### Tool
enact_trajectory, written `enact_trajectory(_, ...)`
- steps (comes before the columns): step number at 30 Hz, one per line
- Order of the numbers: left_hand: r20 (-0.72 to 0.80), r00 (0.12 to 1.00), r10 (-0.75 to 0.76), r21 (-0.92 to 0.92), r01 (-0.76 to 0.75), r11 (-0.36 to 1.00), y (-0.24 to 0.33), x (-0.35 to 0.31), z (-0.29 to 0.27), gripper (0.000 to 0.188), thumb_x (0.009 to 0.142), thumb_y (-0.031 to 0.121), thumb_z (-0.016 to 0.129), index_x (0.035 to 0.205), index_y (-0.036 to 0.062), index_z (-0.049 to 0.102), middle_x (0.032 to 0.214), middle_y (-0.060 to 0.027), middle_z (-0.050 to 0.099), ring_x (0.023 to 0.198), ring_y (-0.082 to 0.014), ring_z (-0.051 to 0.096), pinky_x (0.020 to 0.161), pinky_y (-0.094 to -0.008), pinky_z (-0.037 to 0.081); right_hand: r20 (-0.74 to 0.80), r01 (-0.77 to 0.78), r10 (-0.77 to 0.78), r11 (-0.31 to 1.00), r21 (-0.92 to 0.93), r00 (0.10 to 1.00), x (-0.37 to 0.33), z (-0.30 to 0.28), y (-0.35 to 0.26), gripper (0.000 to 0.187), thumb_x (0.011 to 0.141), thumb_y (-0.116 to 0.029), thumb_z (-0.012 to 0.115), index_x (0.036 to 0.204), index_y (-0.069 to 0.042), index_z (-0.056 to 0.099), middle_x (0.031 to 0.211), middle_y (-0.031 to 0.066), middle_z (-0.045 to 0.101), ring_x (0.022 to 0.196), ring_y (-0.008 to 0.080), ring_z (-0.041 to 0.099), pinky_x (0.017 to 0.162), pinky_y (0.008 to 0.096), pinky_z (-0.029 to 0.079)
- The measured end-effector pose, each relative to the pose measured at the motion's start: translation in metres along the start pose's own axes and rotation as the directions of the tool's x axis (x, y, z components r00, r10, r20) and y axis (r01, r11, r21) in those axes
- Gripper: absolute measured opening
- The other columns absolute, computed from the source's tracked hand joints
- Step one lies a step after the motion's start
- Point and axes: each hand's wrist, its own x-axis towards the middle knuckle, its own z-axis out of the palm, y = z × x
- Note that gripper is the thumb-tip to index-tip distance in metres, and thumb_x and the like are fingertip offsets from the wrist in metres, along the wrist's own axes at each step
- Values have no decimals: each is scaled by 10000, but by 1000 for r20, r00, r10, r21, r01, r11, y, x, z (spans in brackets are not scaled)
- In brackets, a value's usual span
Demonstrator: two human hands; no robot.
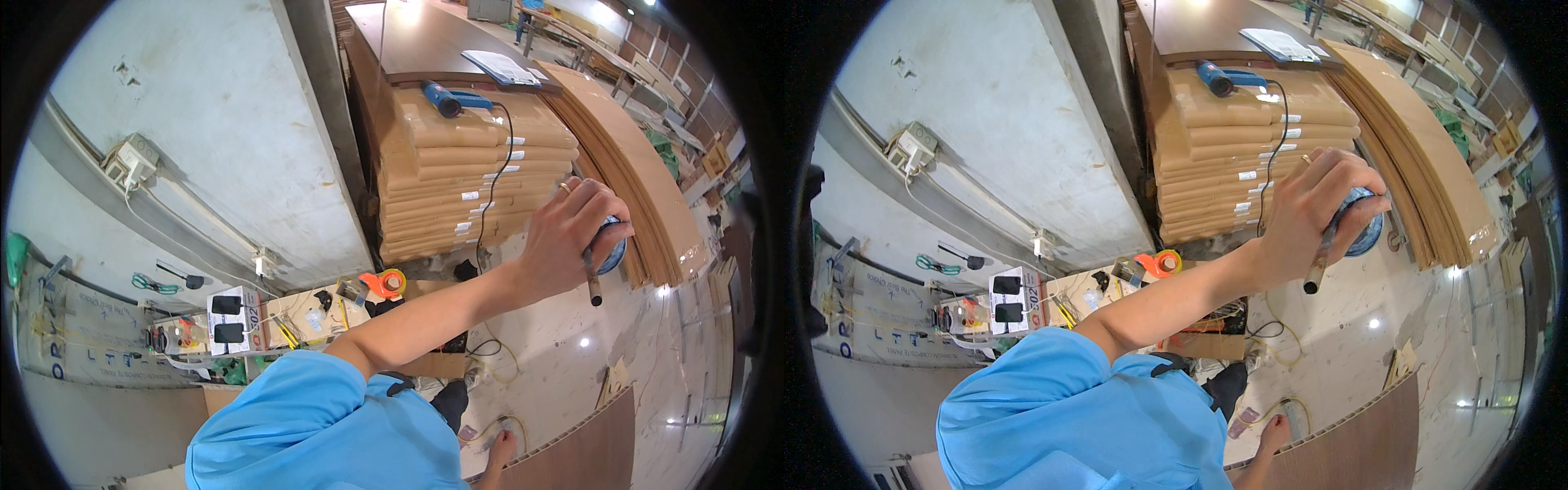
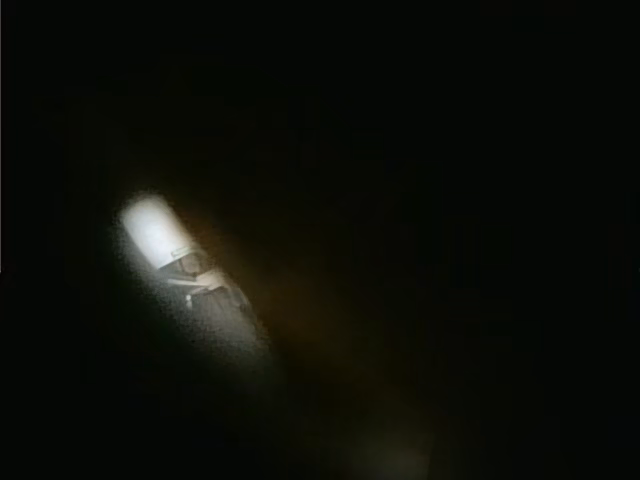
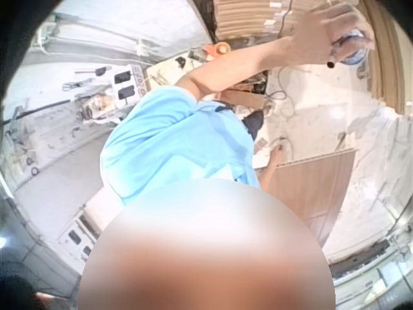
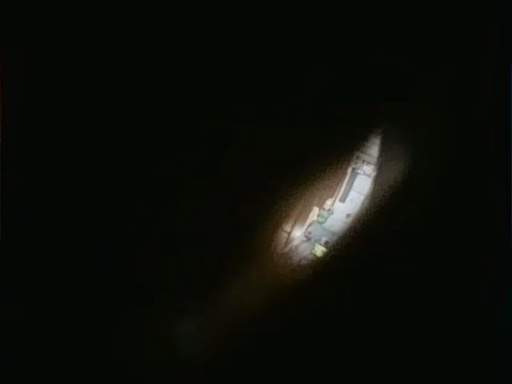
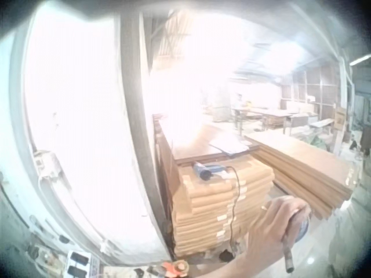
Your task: The person walks through a workshop carrying a spray gun, then squats and sits on the floor to clean the gun by dipping it into a bucket of white liquid. The person uses both hands to manipulate the spray gun and a wrench while seated on the floor.
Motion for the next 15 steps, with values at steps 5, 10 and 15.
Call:
enact_trajectory(5,-106,994,38,50,-33,998,-11,27,1,236,790,111,797,955,88,629,909,-93,655,830,-297,633,749,-373,517,54,183,-188,980,81,981,52,10,-34,220,921,-180,610,980,6,710,873,208,714,824,362,695,753,444,534)
enact_trajectory(10,-204,973,104,146,-75,987,-20,63,-2,310,772,194,833,962,70,622,912,-100,659,830,-296,627,750,-385,507,148,333,-378,906,262,914,117,12,-97,218,908,-180,622,953,8,722,792,189,716,757,329,711,703,412,545)
enact_trajectory(15,-281,922,266,331,-167,929,-13,100,-14,356,755,213,847,960,41,612,901,-105,652,820,-287,613,746,-380,493,236,530,-573,818,222,785,170,3,-151,214,907,-186,620,954,-1,715,842,201,719,794,354,706,734,425,544)
